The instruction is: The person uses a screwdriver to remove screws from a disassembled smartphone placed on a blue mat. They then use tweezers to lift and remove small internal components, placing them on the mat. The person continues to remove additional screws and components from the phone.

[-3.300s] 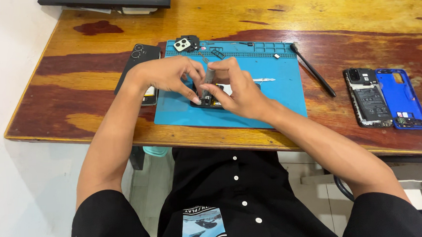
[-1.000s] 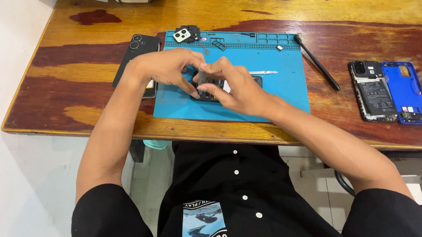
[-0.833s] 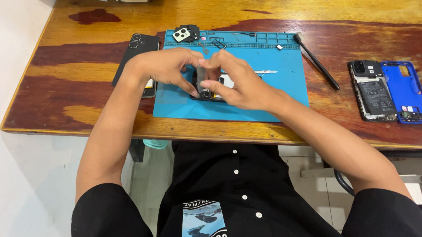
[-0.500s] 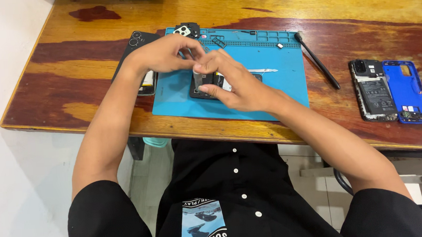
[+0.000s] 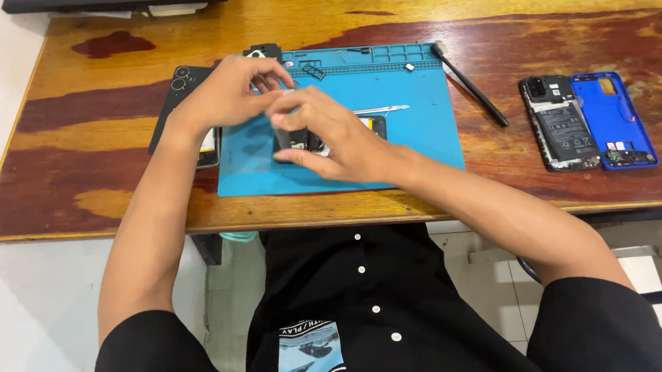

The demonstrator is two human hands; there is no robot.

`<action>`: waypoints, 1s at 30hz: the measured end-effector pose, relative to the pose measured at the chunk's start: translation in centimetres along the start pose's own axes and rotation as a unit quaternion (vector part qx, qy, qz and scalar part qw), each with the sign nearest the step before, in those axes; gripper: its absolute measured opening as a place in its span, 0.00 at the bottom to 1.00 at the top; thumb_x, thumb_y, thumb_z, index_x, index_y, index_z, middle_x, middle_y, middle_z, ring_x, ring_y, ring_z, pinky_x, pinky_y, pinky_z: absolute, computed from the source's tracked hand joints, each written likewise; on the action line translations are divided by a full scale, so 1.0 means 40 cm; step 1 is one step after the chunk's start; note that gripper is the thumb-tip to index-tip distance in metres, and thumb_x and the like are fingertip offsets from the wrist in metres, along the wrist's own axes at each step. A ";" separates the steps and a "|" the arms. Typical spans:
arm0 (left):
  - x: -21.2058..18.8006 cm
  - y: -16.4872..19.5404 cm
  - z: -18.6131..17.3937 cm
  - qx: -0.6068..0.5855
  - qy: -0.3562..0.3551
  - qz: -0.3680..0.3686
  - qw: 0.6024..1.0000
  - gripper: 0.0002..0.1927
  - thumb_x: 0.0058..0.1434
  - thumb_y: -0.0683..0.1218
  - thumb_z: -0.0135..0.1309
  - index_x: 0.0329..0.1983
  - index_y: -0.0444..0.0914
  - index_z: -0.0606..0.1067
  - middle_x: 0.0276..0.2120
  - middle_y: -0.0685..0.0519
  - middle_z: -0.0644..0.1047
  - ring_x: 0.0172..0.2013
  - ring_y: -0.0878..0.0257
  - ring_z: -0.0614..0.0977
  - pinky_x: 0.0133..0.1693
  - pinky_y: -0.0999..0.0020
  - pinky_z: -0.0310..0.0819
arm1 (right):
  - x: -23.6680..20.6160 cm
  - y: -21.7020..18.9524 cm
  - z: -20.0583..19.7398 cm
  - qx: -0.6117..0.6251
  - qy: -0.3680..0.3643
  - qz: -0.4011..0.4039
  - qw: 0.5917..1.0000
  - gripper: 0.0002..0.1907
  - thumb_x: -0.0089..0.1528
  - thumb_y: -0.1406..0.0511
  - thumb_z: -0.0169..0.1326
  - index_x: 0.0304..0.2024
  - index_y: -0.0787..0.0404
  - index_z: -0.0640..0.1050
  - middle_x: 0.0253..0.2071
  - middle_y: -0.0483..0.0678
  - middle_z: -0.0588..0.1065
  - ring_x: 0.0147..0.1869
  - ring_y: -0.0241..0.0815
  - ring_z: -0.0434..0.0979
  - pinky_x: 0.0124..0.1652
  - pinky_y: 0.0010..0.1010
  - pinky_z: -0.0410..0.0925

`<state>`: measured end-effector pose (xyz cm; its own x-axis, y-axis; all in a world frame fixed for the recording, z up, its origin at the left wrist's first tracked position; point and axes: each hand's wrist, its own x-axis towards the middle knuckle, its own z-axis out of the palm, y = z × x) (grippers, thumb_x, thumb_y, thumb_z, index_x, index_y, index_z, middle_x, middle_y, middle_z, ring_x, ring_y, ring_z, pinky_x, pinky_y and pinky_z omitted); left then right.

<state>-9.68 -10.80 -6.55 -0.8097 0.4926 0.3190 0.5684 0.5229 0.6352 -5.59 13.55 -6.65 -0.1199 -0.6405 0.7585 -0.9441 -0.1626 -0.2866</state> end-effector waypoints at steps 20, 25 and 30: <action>0.216 0.083 0.169 0.119 0.024 0.136 0.983 0.10 0.62 0.50 0.64 0.45 0.43 0.84 0.39 0.50 0.79 0.41 0.49 0.80 0.39 0.55 0.73 | -0.036 0.025 -0.011 -0.051 0.035 0.037 0.997 0.25 0.63 0.69 0.68 0.58 0.65 0.71 0.44 0.52 0.76 0.48 0.51 0.80 0.46 0.37 0.74; 0.255 0.096 0.202 0.106 0.045 0.116 0.987 0.11 0.59 0.54 0.64 0.38 0.44 0.85 0.35 0.51 0.79 0.37 0.51 0.81 0.37 0.56 0.74 | -0.044 0.017 -0.052 -0.068 0.076 0.043 0.994 0.28 0.64 0.69 0.68 0.62 0.64 0.69 0.47 0.52 0.76 0.49 0.43 0.82 0.47 0.33 0.74; 0.278 0.072 0.232 -0.043 0.012 0.079 0.996 0.17 0.63 0.60 0.60 0.36 0.42 0.81 0.33 0.52 0.77 0.34 0.55 0.80 0.35 0.59 0.73 | -0.023 0.019 -0.096 -0.114 0.093 0.061 0.987 0.28 0.65 0.68 0.70 0.62 0.61 0.69 0.45 0.48 0.79 0.44 0.40 0.84 0.41 0.29 0.69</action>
<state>-15.69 2.62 -7.70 -0.7144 0.5474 0.4359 0.6759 0.3783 0.6325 -7.36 16.90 -5.33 -0.2717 -0.4930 0.8265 -0.9610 0.0935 -0.2602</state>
